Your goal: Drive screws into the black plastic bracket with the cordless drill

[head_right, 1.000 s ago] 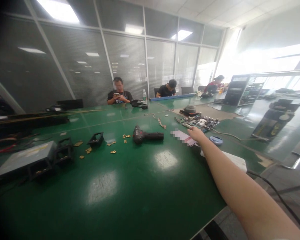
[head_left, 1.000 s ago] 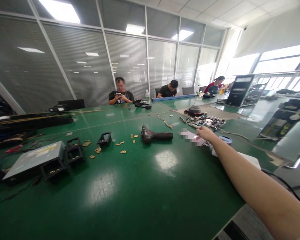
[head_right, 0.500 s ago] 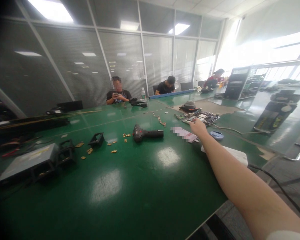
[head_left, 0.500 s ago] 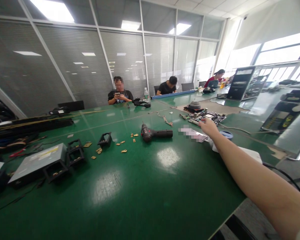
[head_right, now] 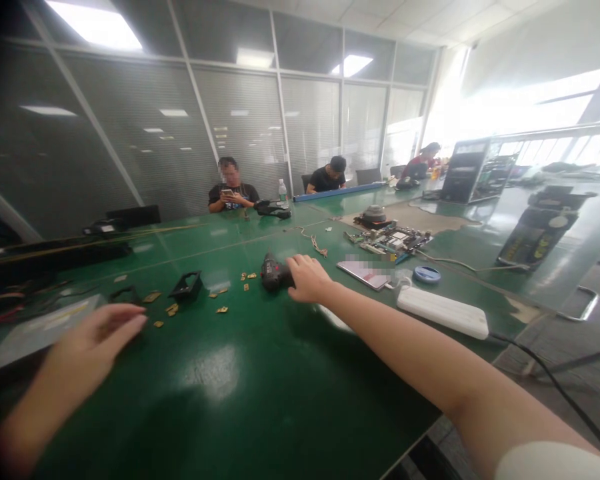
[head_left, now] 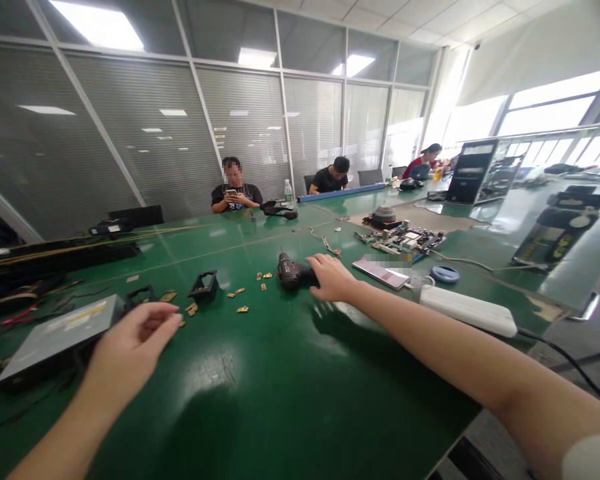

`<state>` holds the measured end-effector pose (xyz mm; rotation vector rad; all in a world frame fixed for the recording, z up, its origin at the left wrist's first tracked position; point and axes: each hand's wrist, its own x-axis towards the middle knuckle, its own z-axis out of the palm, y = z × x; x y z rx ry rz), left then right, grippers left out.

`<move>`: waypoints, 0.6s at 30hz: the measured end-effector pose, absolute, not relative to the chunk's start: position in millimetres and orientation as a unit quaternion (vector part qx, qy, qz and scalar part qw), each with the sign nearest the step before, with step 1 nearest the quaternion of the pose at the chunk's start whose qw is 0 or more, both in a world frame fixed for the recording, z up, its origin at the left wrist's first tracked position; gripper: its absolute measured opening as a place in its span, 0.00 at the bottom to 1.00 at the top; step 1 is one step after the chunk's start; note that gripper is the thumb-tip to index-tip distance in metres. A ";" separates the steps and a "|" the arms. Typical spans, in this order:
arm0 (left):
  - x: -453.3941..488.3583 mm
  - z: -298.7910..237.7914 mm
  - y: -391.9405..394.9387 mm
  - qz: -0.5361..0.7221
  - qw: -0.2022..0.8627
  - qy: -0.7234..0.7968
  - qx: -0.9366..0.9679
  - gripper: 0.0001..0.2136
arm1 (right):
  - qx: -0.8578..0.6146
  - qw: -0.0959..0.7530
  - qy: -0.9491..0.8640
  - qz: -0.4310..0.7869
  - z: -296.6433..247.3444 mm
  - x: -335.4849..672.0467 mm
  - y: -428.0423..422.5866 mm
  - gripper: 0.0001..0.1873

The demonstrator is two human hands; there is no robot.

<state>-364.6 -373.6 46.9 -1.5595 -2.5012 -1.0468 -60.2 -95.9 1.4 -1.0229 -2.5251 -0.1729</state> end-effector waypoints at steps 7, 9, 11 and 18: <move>-373.8 -23.8 -280.7 -0.286 0.017 -0.782 -0.553 0.14 | -0.440 0.094 -0.891 -0.064 -10.7 -116.8 -69.2 0.19; -377.8 -31.5 -279.5 -0.280 -0.009 -0.778 -0.563 0.15 | -0.451 0.068 -0.888 -0.051 -11.6 -125.3 -57.6 0.19; -383.2 -33.9 -282.2 -0.294 -0.014 -0.785 -0.545 0.17 | -0.453 0.035 -0.890 -0.025 -10.6 -134.4 -45.9 0.19; -403.8 -46.3 -284.8 -0.311 -0.080 -0.790 -0.522 0.20 | -0.456 -0.050 -0.888 0.037 -12.7 -153.1 -34.4 0.19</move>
